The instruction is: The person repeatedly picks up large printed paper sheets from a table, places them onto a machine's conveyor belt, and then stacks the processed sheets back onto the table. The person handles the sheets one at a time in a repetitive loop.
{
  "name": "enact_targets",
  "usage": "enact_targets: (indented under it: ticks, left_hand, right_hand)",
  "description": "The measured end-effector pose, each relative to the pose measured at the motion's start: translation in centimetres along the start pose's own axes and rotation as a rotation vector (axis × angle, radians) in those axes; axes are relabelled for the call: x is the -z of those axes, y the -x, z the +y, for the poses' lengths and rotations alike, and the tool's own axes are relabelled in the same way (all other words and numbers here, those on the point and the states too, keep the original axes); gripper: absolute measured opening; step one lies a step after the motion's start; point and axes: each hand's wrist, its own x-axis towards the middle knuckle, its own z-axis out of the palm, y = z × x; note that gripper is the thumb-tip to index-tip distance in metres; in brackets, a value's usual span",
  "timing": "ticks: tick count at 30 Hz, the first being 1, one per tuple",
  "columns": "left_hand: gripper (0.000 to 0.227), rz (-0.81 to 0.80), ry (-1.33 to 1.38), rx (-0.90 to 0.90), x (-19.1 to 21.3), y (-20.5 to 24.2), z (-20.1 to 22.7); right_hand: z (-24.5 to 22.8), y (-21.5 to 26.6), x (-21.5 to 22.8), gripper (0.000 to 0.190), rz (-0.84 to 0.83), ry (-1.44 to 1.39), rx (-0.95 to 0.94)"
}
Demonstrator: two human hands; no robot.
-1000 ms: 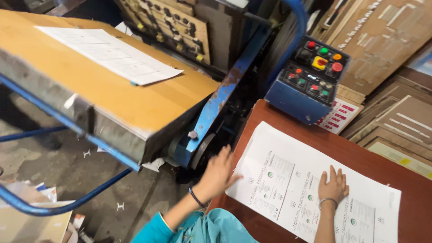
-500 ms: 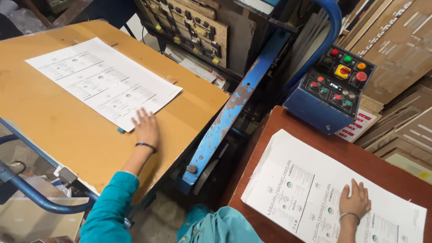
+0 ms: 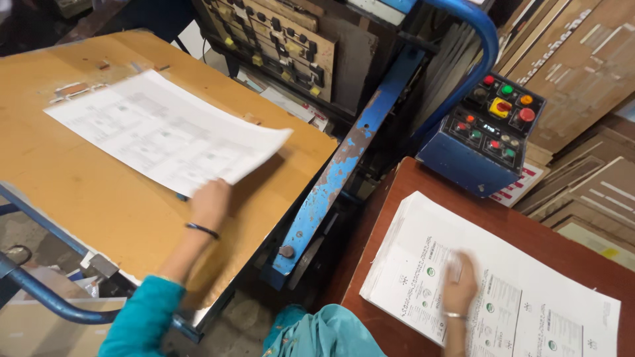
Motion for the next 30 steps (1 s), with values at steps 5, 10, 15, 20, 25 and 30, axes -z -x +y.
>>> enact_targets:
  ticks: [5, 10, 15, 20, 25, 30]
  left_hand:
    - [0.038, -0.052, 0.113, -0.281, 8.5, 8.7, 13.3]
    - [0.043, -0.1, 0.293, -0.364, 14.8, 14.5, 18.2]
    - [0.034, -0.141, 0.681, -0.554, 16.1, 19.8, 17.7]
    - [0.043, -1.213, 2.036, -0.578, 8.8, 22.8, 15.3]
    - [0.062, -0.648, 3.011, 0.82, -2.2, 21.4, 19.6]
    - [0.071, -0.308, 3.195, 0.347, -6.8, 19.2, 21.3]
  right_hand:
    - [-12.8, 10.7, -9.5, 0.082, -0.966, -1.047, 0.019]
    - [-18.1, 12.1, -13.8, 0.066, -1.0, -1.436, -0.616]
    - [-18.3, 10.4, -13.8, 0.049, -0.973, -1.336, -0.576]
    - [-16.1, 8.0, -6.3, 0.053, -0.979, -1.346, -0.426]
    - [-7.8, 4.2, 8.2, 0.073, -0.838, -1.141, -0.388]
    - [7.1, 0.6, 23.9, 0.057, -0.574, -0.864, -0.301]
